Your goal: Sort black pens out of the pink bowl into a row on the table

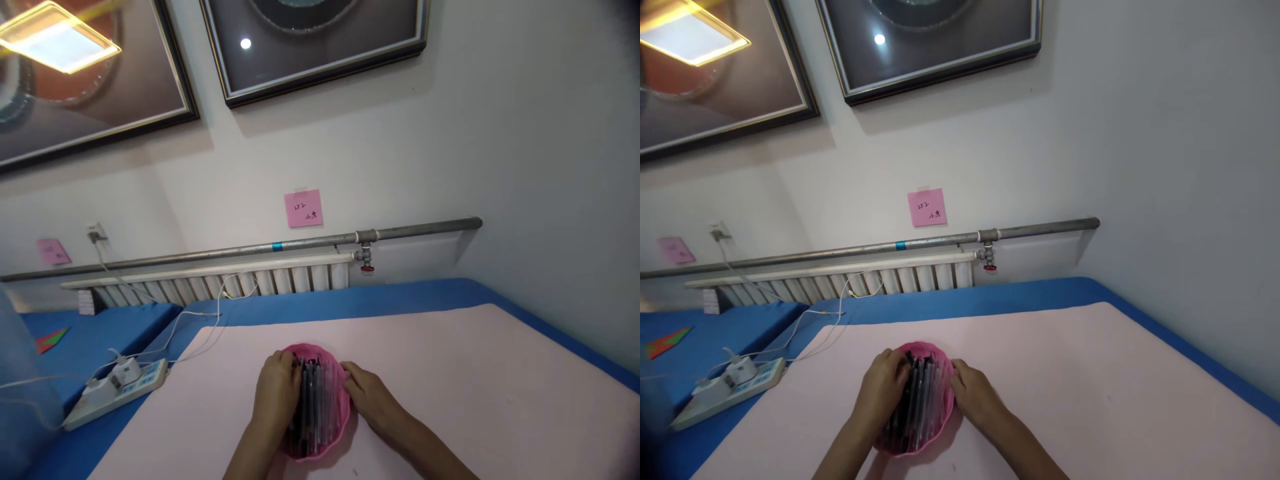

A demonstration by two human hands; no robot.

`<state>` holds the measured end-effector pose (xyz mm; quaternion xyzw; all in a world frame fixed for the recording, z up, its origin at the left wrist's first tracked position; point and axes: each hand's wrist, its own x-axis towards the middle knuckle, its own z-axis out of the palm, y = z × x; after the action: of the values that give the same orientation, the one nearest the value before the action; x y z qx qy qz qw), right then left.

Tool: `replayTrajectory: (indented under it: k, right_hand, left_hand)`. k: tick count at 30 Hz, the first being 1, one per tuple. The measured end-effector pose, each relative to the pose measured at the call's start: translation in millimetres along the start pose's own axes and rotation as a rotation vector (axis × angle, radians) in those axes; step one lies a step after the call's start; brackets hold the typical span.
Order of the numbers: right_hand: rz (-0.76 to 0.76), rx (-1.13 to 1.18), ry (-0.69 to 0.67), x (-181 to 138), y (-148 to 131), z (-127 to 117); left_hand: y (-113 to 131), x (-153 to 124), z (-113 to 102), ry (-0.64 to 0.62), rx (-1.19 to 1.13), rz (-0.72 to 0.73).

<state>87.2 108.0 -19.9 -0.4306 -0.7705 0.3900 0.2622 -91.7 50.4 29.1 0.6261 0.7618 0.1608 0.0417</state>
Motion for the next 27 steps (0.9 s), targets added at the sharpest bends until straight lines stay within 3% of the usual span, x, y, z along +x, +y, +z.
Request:
replayTrajectory:
  k: [6,10,16,22,27]
  right_hand:
    - [-0.018,-0.027,0.023,1,8,4]
    - [-0.024,-0.051,0.035,4,13,6]
    - [-0.038,-0.050,0.046,1,11,5]
    - [-0.047,-0.015,0.216,-8,-20,-8]
    - [-0.074,0.227,0.090,-18,-50,1]
  left_hand:
    - [36,-26,18,-0.105,-0.001,-0.008]
    - [44,-31,25,-0.138,-0.003,-0.054]
    - [25,-31,20,-0.096,-0.121,-0.075]
    - [2,-32,16,0.065,-0.618,-0.068]
    - [15,-38,27,0.085,-0.583,0.087]
